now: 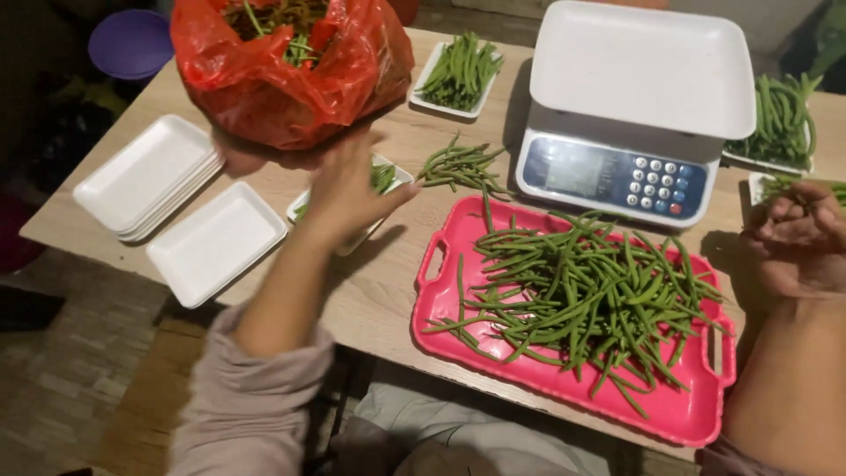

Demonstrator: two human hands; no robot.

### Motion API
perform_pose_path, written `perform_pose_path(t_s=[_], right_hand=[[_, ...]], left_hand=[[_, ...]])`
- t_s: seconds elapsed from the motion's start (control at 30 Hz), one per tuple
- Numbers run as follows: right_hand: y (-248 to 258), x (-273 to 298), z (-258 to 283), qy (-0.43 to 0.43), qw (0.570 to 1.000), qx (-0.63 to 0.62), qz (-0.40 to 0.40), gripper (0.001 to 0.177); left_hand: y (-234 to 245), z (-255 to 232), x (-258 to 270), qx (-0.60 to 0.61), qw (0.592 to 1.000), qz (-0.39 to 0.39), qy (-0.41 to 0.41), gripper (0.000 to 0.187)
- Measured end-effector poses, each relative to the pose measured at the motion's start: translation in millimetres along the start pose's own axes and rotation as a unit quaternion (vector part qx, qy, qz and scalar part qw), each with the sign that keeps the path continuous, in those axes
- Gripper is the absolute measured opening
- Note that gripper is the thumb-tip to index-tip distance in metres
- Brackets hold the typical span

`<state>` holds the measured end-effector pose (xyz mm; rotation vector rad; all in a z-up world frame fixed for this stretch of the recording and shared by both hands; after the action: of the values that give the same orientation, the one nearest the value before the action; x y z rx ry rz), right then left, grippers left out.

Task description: Sorting green beans from a large bulk bag into smaller trays and weighing them on a digital scale.

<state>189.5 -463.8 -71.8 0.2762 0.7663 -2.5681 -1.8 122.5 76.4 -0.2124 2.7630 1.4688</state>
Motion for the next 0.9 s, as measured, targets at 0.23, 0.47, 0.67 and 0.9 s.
perform_pose_path(t_s=[0.23, 0.47, 0.67, 0.9], right_hand=[[1.3, -6.9, -13.4, -0.008, 0.999, -0.037, 0.030, 0.031], [-37.3, -1.7, -7.5, -0.018, 0.999, -0.039, -0.024, 0.038], [-92.9, -6.9, -15.4, -0.054, 0.996, -0.003, -0.074, 0.027], [-61.7, -25.8, -43.8, -0.053, 0.997, -0.025, -0.055, 0.008]], left_hand=[[-16.3, 75.5, 7.8, -0.226, 0.925, 0.194, 0.234, 0.133], [-13.8, 68.3, 8.2, -0.197, 0.930, 0.211, 0.227, 0.138], [-1.6, 52.5, 23.5, -0.140, 0.956, 0.174, 0.189, 0.120], [17.7, -44.4, 10.8, -0.211, 0.945, 0.236, 0.082, 0.124]])
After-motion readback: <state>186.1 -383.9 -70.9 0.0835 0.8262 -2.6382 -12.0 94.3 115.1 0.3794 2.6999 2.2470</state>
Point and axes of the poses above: each hand's wrist, its own x-axis away from the middle knuckle, its own y-axis out of the back of the hand, z = x × y, the point moved 5 cm from there along -x, towards the middle knuckle, and after that the axes turned 8 degrees about z, right-handed, at the moved point
